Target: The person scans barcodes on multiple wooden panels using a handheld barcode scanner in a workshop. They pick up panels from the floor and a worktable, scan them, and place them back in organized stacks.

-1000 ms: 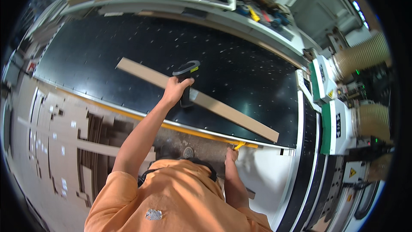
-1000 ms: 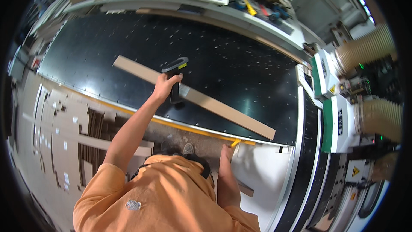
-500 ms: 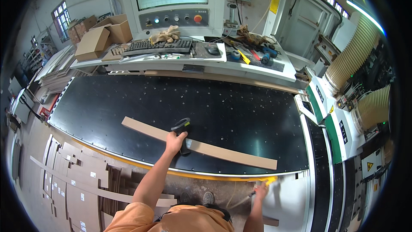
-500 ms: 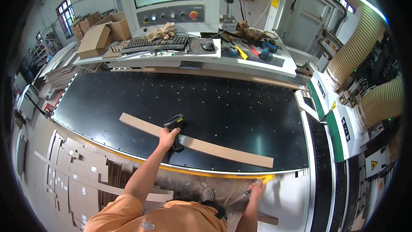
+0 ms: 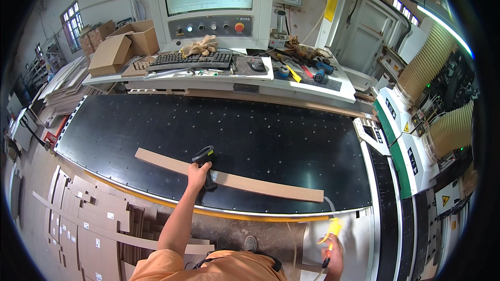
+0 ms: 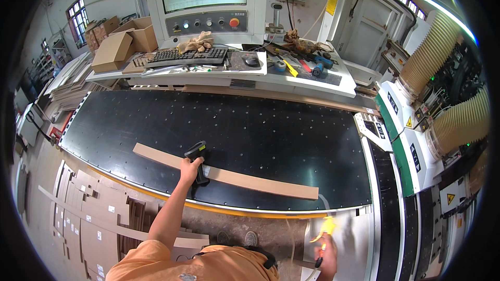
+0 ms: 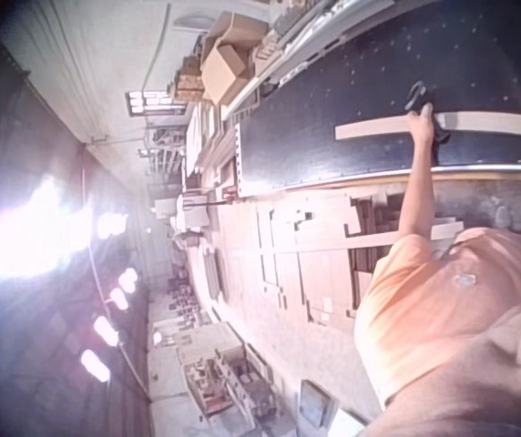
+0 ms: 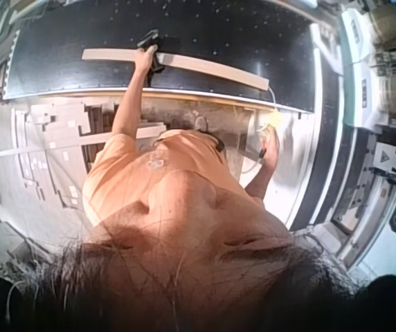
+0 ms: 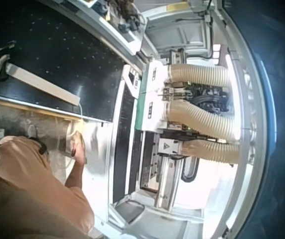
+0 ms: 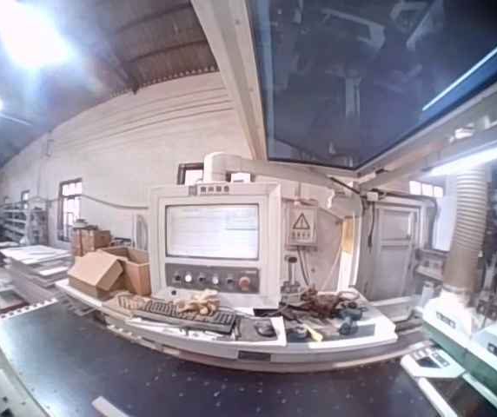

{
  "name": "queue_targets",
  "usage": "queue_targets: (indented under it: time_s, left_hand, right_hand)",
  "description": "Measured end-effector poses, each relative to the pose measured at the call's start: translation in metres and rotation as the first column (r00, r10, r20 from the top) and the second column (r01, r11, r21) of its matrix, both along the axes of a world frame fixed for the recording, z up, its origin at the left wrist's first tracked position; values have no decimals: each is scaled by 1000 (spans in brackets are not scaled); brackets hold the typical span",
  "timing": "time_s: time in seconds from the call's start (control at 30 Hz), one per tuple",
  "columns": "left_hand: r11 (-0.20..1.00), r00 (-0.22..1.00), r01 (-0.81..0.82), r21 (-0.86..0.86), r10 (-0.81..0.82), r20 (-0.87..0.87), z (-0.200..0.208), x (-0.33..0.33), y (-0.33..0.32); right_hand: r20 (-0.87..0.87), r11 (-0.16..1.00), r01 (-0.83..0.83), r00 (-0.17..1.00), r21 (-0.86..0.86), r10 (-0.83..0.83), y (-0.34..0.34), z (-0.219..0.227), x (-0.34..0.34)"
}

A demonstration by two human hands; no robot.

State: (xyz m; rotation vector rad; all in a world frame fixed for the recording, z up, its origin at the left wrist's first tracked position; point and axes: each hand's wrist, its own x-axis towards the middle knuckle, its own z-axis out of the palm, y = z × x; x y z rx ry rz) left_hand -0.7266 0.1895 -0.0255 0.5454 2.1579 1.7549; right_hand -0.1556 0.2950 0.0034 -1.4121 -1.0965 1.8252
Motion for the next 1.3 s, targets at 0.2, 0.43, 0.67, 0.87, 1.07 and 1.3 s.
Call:
queue_targets:
  time_s: [0.2,0.43,0.67,0.87,1.07,1.3]
  left_hand:
    - [1000,1000,11,-17,-11,-2,-11,-8,0]
    - [999,999,32,-5,-32,30,-10,-7,-2]
    - [1000,1000,15,6,-15,-6,-8,-5,-2]
    - [1000,1000,17,-24,-17,1,-8,-6,-1]
    - [1000,999,29,-10,-29,-34,-4,-4,-1]
    - [995,1000,-21,-95,20,-13,-3,-3,-2]
  right_hand:
    - [-144,768,-638,766,-49,627,-37,48,-85]
    - [-207,510,-859,490,50,847,-44,47,-117]
    - [-167,291,-955,279,53,946,-46,56,-133]
    - [-117,259,-961,247,95,962,-50,69,-144]
    - [-86,284,-957,279,56,956,-50,71,-149]
    - [-90,293,-954,287,65,954,-49,62,-151]
